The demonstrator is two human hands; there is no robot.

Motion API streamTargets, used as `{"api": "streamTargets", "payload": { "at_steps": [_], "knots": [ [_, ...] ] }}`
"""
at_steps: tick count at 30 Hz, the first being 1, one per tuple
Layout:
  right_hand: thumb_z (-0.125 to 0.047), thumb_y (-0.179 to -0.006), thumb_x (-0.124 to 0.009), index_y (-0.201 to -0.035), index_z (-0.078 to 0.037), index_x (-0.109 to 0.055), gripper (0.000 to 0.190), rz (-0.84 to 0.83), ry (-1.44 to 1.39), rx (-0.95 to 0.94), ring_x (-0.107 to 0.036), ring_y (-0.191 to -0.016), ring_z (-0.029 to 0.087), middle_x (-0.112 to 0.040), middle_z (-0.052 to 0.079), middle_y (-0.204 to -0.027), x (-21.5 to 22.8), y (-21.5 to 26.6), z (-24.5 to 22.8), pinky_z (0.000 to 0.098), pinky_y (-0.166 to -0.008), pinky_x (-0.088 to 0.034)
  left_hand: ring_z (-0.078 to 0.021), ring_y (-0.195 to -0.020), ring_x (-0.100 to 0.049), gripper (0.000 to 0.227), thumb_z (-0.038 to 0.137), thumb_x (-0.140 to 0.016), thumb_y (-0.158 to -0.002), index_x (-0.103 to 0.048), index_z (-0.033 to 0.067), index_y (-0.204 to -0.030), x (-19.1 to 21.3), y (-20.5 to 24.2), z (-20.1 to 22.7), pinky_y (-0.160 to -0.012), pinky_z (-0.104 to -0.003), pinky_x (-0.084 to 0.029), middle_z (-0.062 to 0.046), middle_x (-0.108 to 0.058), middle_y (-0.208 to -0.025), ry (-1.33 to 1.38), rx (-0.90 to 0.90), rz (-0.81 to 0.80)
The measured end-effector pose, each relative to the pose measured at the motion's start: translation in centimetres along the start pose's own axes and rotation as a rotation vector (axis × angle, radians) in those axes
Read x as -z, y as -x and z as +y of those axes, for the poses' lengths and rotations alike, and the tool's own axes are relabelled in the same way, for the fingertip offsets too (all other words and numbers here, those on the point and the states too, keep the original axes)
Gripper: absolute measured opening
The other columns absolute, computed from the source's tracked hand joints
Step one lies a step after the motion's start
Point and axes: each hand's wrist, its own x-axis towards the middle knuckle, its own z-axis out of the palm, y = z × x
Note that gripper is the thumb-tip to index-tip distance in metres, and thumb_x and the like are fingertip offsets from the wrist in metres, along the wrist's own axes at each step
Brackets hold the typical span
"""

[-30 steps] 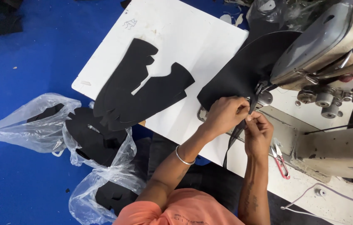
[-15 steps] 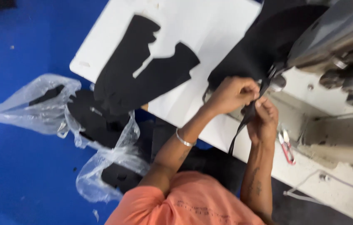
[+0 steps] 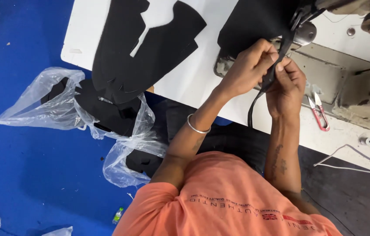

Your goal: The person stitches a leather strap onto a shoe upper component using an industrial sewing machine.

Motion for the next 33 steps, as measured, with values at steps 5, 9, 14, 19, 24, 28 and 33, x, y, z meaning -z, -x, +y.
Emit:
{"api": "streamTargets", "payload": {
  "at_steps": [5,9,14,19,24,28,33],
  "knots": [
    [-0.012,-0.113,-0.056,-0.111,0.0,-0.063,0.013,-0.028,0.004,0.055,-0.064,-0.081,0.018,-0.066,0.009,-0.094,-0.5,-0.1,0.2,0.0305,-0.075,-0.053,-0.0044,-0.062,-0.053,0.021,0.025,-0.058,-0.108,-0.059,0.0042,-0.108,-0.4,0.6,-2.0,-0.05,-0.022,-0.044,0.003,-0.055,-0.078,0.477,0.26,-0.081],
    [-0.011,-0.113,-0.058,-0.109,0.0,-0.062,0.012,-0.006,0.038,0.085,-0.059,-0.073,0.016,-0.064,0.008,-0.089,0.2,-0.1,0.6,0.0284,-0.065,-0.048,-0.0028,-0.06,-0.047,0.024,0.028,-0.058,-0.109,-0.06,0.0036,-0.109,0.3,0.6,-0.3,-0.05,-0.02,-0.037,0.004,-0.049,-0.074,0.677,0.346,-0.109],
    [-0.015,-0.113,-0.058,-0.11,-0.001,-0.06,0.015,0.003,0.163,0.121,-0.055,-0.066,0.013,-0.064,0.008,-0.085,-0.8,0.2,0.0,0.0266,-0.06,-0.044,-0.0008,-0.062,-0.041,0.024,0.028,-0.06,-0.107,-0.06,0.0045,-0.112,0.2,0.9,0.3,-0.051,-0.019,-0.036,0.007,-0.047,-0.076,0.735,0.395,-0.094],
    [-0.013,-0.116,-0.059,-0.099,0.0,-0.062,0.022,-0.037,0.156,0.182,-0.058,-0.074,0.012,-0.064,0.006,-0.087,1.4,-1.8,0.3,0.0258,-0.069,-0.047,-0.0007,-0.061,-0.039,0.018,0.025,-0.06,-0.107,-0.059,0.0075,-0.102,0.5,0.3,-0.3,-0.05,-0.019,-0.032,0.008,-0.045,-0.075,0.685,0.392,-0.071],
    [-0.01,-0.107,-0.066,-0.084,-0.001,-0.067,0.025,0.156,0.275,0.222,-0.053,-0.066,0.007,-0.063,0.001,-0.077,-2.1,-2.7,-1.4,0.0244,-0.062,-0.043,-0.0004,-0.061,-0.039,0.017,0.023,-0.061,-0.107,-0.059,0.0101,-0.096,0.7,0.1,-0.4,-0.05,-0.019,-0.03,0.009,-0.044,-0.074,0.59,0.369,-0.072],
    [-0.01,-0.103,-0.069,-0.08,-0.001,-0.068,0.025,0.202,0.284,0.254,-0.048,-0.06,0.006,-0.061,-0.001,-0.071,-3.2,-3.1,-0.9,0.0249,-0.056,-0.036,-0.0019,-0.062,-0.041,0.022,0.023,-0.062,-0.108,-0.06,0.0083,-0.093,0.6,1.1,-0.5,-0.053,-0.021,-0.033,0.008,-0.047,-0.073,0.417,0.298,-0.031],
    [-0.004,-0.107,-0.077,-0.075,-0.002,-0.059,0.037,0.268,0.322,0.326,-0.039,-0.062,0.004,-0.054,-0.001,-0.07,-2.3,-3.6,0.3,0.0227,-0.058,-0.028,-0.0061,-0.063,-0.049,0.027,0.024,-0.069,-0.106,-0.061,0.0049,-0.089,1.4,2.0,6.3,-0.059,-0.025,-0.04,0.004,-0.053,-0.072,-0.031,0.15,-0.016]
  ]
}}
